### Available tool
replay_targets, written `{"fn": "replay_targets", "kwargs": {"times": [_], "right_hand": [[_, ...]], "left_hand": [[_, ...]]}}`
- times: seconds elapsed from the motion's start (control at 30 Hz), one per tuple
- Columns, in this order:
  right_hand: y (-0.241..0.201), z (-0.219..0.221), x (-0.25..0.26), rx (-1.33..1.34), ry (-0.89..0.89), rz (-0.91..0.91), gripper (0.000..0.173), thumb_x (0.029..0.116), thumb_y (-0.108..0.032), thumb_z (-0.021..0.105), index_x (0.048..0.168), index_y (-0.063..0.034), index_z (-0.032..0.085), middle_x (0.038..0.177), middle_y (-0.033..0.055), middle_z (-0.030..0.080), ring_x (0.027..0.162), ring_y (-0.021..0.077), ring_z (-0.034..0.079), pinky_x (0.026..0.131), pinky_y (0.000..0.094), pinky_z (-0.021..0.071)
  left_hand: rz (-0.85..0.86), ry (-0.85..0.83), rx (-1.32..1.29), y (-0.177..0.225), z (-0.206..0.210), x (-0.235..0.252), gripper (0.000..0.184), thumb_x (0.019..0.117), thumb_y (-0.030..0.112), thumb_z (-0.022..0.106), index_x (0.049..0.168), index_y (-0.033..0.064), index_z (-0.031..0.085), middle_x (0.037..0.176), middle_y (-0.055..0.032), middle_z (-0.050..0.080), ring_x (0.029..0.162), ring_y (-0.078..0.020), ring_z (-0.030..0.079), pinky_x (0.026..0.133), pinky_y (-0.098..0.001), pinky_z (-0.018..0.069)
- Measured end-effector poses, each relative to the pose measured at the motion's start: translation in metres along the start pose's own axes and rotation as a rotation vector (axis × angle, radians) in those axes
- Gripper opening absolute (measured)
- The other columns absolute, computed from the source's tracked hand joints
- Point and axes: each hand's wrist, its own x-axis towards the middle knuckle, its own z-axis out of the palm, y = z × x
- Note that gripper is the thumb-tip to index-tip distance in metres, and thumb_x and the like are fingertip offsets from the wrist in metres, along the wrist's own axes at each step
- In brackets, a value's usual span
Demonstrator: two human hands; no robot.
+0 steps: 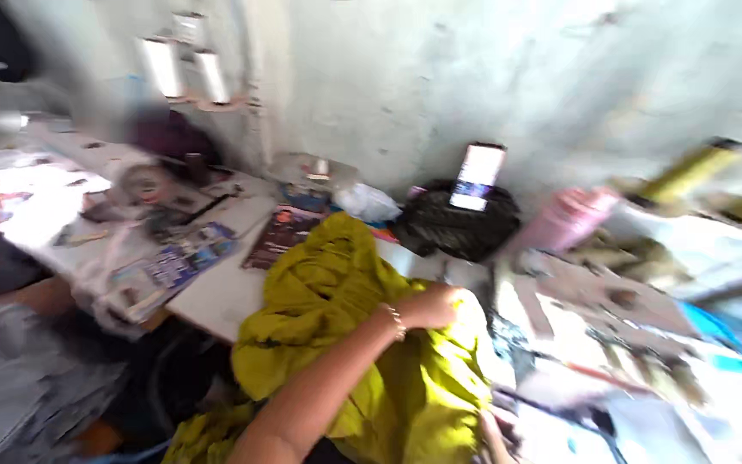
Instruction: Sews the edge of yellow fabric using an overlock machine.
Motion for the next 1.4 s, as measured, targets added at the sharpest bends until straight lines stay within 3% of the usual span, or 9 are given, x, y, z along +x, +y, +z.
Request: {"fn": "replay_targets", "kwargs": {"times": [0.13, 0.33, 0.47, 0.57, 0.83, 0.97, 1.1, 1.27, 1.4], "right_hand": [[-0.018, 0.009, -0.011, 0.089, 0.015, 0.056, 0.012, 0.0978, -0.007, 0.056, 0.106, -0.0007, 0.062, 0.086, -0.0064, 0.067, 0.068, -0.0054, 0.06, 0.06, 0.0147, 0.0513], [0.002, -0.001, -0.019, 0.112, -0.029, 0.048, 0.011, 0.0973, -0.01, 0.058, 0.101, -0.0022, 0.064, 0.087, -0.004, 0.066, 0.077, -0.0021, 0.063, 0.073, 0.018, 0.0548], [0.006, -0.001, -0.021, 0.171, -0.017, 0.093, 0.011, 0.097, -0.01, 0.059, 0.101, -0.0021, 0.065, 0.088, -0.0048, 0.066, 0.078, -0.0033, 0.062, 0.073, 0.0165, 0.0538], [0.006, 0.0, -0.018, 0.235, -0.031, 0.096, 0.011, 0.0954, -0.01, 0.063, 0.104, -0.0045, 0.065, 0.084, -0.0072, 0.066, 0.072, -0.0034, 0.061, 0.067, 0.0155, 0.0524], [0.003, -0.006, -0.024, 0.272, -0.087, 0.18, 0.034, 0.0917, -0.009, 0.066, 0.125, -0.0002, 0.062, 0.08, -0.011, 0.065, 0.069, -0.0036, 0.06, 0.065, 0.0151, 0.0513], [0.001, -0.009, -0.025, 0.271, -0.108, 0.16, 0.029, 0.0921, -0.009, 0.067, 0.12, -0.0009, 0.065, 0.083, -0.0092, 0.067, 0.072, -0.003, 0.062, 0.07, 0.0159, 0.0537], [-0.001, -0.009, -0.025, 0.281, -0.103, 0.16, 0.029, 0.0903, -0.008, 0.068, 0.119, -0.0017, 0.064, 0.082, -0.0097, 0.065, 0.073, -0.0034, 0.062, 0.07, 0.0148, 0.0527], [0.001, -0.008, -0.026, 0.312, -0.093, 0.174, 0.029, 0.0907, -0.008, 0.068, 0.119, -0.0022, 0.064, 0.082, -0.0097, 0.065, 0.073, -0.003, 0.062, 0.07, 0.0152, 0.0529], [0.002, -0.006, -0.014, 0.298, -0.067, 0.084, 0.021, 0.0941, -0.014, 0.066, 0.112, -0.0037, 0.067, 0.089, -0.0079, 0.068, 0.079, -0.0035, 0.064, 0.074, 0.0155, 0.0541]], "left_hand": [[-0.132, -0.025, 0.161, 0.013, 0.011, 0.013, 0.039, 0.0989, 0.005, 0.055, 0.136, -0.005, 0.056, 0.13, -0.0266, 0.062, 0.126, -0.0366, 0.058, 0.108, -0.0541, 0.043], [-0.179, 0.023, 0.478, 0.008, 0.047, 0.016, 0.043, 0.1032, 0.03, 0.056, 0.126, -0.0055, 0.063, 0.127, -0.0277, 0.064, 0.123, -0.0425, 0.061, 0.103, -0.0589, 0.0458], [-0.149, 0.059, 0.508, 0.015, 0.05, 0.012, 0.041, 0.1037, 0.028, 0.055, 0.123, -0.0072, 0.063, 0.123, -0.0279, 0.065, 0.118, -0.0427, 0.063, 0.1, -0.0581, 0.0473], [-0.063, 0.091, 0.495, 0.009, 0.05, 0.016, 0.034, 0.1011, 0.023, 0.057, 0.109, -0.0087, 0.066, 0.108, -0.0266, 0.067, 0.106, -0.0413, 0.066, 0.092, -0.0572, 0.0486], [0.05, 0.137, 0.44, -0.001, 0.049, 0.02, 0.029, 0.0981, 0.019, 0.062, 0.102, -0.0097, 0.068, 0.101, -0.025, 0.069, 0.099, -0.0371, 0.068, 0.091, -0.0525, 0.0502], [0.046, 0.201, 0.522, -0.002, 0.056, 0.016, 0.032, 0.0994, 0.022, 0.062, 0.107, -0.0086, 0.069, 0.105, -0.026, 0.07, 0.102, -0.041, 0.068, 0.089, -0.058, 0.0511], [0.139, 0.329, 0.596, -0.011, 0.067, 0.013, 0.028, 0.0976, 0.022, 0.063, 0.1, -0.0049, 0.07, 0.095, -0.0228, 0.069, 0.092, -0.0397, 0.069, 0.079, -0.057, 0.0534], [0.194, 0.355, 0.572, -0.016, 0.065, 0.014, 0.029, 0.0959, 0.023, 0.065, 0.094, -0.0059, 0.068, 0.092, -0.022, 0.069, 0.088, -0.0363, 0.068, 0.081, -0.0514, 0.0537], [0.198, 0.327, 0.559, -0.017, 0.062, 0.015, 0.028, 0.0955, 0.021, 0.064, 0.095, -0.0068, 0.068, 0.093, -0.0223, 0.069, 0.09, -0.0364, 0.068, 0.084, -0.0511, 0.0531]]}}
